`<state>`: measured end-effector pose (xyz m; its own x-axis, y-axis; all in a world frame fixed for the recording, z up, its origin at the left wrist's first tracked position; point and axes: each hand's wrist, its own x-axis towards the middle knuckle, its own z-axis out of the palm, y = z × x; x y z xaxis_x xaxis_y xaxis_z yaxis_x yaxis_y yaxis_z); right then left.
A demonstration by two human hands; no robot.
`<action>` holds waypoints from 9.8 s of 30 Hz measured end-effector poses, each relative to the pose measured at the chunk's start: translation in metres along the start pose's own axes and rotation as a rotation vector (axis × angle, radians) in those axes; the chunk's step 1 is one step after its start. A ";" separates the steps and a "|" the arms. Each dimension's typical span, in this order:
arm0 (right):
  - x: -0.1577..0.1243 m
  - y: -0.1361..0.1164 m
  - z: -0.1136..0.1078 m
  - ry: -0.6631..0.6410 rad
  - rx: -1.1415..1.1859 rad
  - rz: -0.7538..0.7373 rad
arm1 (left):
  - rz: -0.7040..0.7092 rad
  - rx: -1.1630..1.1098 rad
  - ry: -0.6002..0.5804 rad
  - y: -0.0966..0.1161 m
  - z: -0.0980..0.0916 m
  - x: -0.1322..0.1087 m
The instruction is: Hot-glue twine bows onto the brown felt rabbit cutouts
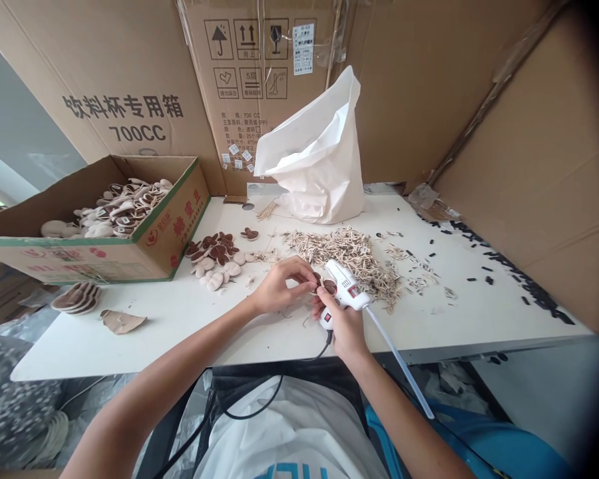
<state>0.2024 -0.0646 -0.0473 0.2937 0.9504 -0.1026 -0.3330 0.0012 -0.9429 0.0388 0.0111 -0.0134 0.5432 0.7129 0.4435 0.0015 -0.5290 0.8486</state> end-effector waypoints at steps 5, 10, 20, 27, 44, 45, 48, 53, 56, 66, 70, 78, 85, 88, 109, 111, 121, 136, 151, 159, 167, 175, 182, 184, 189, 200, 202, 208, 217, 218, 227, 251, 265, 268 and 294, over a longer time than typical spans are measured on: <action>0.000 0.001 0.000 -0.013 -0.017 -0.004 | 0.015 0.026 -0.011 0.003 0.000 0.000; 0.001 0.004 -0.001 -0.004 -0.037 -0.011 | 0.022 0.054 -0.016 0.006 0.001 0.001; 0.001 0.006 0.000 0.009 -0.006 -0.019 | -0.031 0.042 0.042 0.010 0.007 0.000; 0.001 0.006 0.000 0.016 -0.005 -0.020 | -0.052 0.050 0.098 0.009 0.012 -0.001; 0.000 0.001 0.002 0.059 0.018 -0.027 | -0.325 -0.308 0.053 0.001 0.014 -0.002; 0.000 -0.001 0.003 0.061 0.025 -0.029 | -0.366 -0.363 0.051 0.000 0.013 -0.002; -0.001 -0.004 0.004 0.058 0.042 -0.027 | -0.419 -0.368 0.050 -0.002 0.009 -0.001; -0.001 -0.006 0.004 0.050 0.038 -0.025 | -0.340 -0.211 -0.046 0.002 0.009 -0.002; -0.001 -0.006 0.005 0.057 0.034 -0.009 | -0.287 -0.202 -0.096 0.005 0.013 -0.003; -0.002 -0.009 0.003 0.039 0.051 0.012 | -0.245 0.112 -0.115 0.004 0.004 -0.002; -0.002 -0.008 0.004 0.054 0.018 0.006 | -0.237 0.133 -0.163 0.008 0.006 -0.003; -0.004 -0.010 0.006 0.057 0.050 0.003 | -0.188 0.225 -0.077 0.008 0.010 -0.002; -0.001 -0.008 0.004 0.017 0.016 0.004 | -0.194 0.175 -0.012 0.004 0.008 -0.002; 0.000 -0.006 0.004 0.029 0.027 -0.018 | -0.218 0.122 -0.001 0.006 0.005 -0.001; -0.004 -0.008 0.004 0.001 0.121 0.034 | -0.171 0.113 -0.121 0.013 -0.002 -0.001; -0.003 -0.006 0.004 0.030 0.108 0.033 | -0.168 0.126 -0.110 0.015 -0.002 -0.001; -0.003 -0.007 0.005 0.085 0.083 -0.042 | -0.224 0.161 -0.053 0.009 0.000 -0.001; -0.007 -0.007 -0.001 -0.123 0.170 -0.044 | -0.280 0.263 0.297 0.009 -0.002 0.002; -0.009 -0.005 -0.004 -0.276 0.003 0.013 | -0.211 0.299 0.365 0.010 -0.005 0.003; -0.010 -0.005 -0.003 -0.261 0.020 0.014 | -0.180 0.246 0.343 0.013 -0.002 0.002; -0.007 -0.008 0.000 -0.064 0.108 -0.038 | -0.246 -0.055 0.124 0.006 -0.003 -0.001; -0.007 -0.008 0.002 0.004 -0.015 -0.026 | -0.177 0.075 -0.085 0.019 0.001 -0.002; -0.009 -0.012 0.005 0.007 -0.046 -0.016 | -0.182 0.040 -0.178 0.021 0.000 -0.001; -0.010 -0.012 0.005 0.016 -0.058 -0.013 | -0.201 -0.032 -0.192 0.020 0.000 -0.001; -0.010 -0.011 0.005 0.016 -0.064 -0.012 | -0.291 -0.276 -0.238 0.015 0.003 -0.002; -0.006 -0.007 0.004 0.028 -0.044 -0.017 | -0.298 -0.261 -0.202 0.015 0.003 -0.002; -0.005 -0.006 0.004 0.035 -0.038 -0.012 | -0.311 -0.270 -0.181 0.016 0.004 -0.002; -0.005 -0.004 0.002 0.017 -0.033 -0.010 | -0.311 -0.310 -0.220 0.015 0.001 -0.001; -0.004 -0.004 0.000 -0.022 -0.013 -0.009 | -0.411 -0.462 -0.289 0.016 -0.005 0.001; -0.004 -0.004 0.000 -0.025 -0.014 -0.008 | -0.424 -0.466 -0.280 0.016 -0.005 0.001; -0.003 -0.005 0.002 0.019 -0.002 0.001 | -0.406 -0.364 -0.237 0.013 -0.003 0.001; -0.002 -0.004 0.001 0.015 0.101 -0.008 | -0.384 -0.322 -0.003 0.004 -0.009 0.003; -0.004 -0.009 0.002 0.026 0.063 0.018 | -0.433 -0.383 0.106 -0.013 -0.012 0.004; -0.005 -0.009 0.002 0.023 0.065 0.018 | -0.401 -0.379 0.135 -0.014 -0.013 0.006; -0.004 -0.008 0.002 0.019 0.044 -0.028 | -0.188 -0.217 0.734 0.025 -0.116 0.034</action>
<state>0.2026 -0.0677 -0.0389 0.3203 0.9437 -0.0832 -0.3632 0.0412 -0.9308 -0.0407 0.0757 0.0560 -0.1433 0.9431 0.3000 -0.1669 -0.3218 0.9320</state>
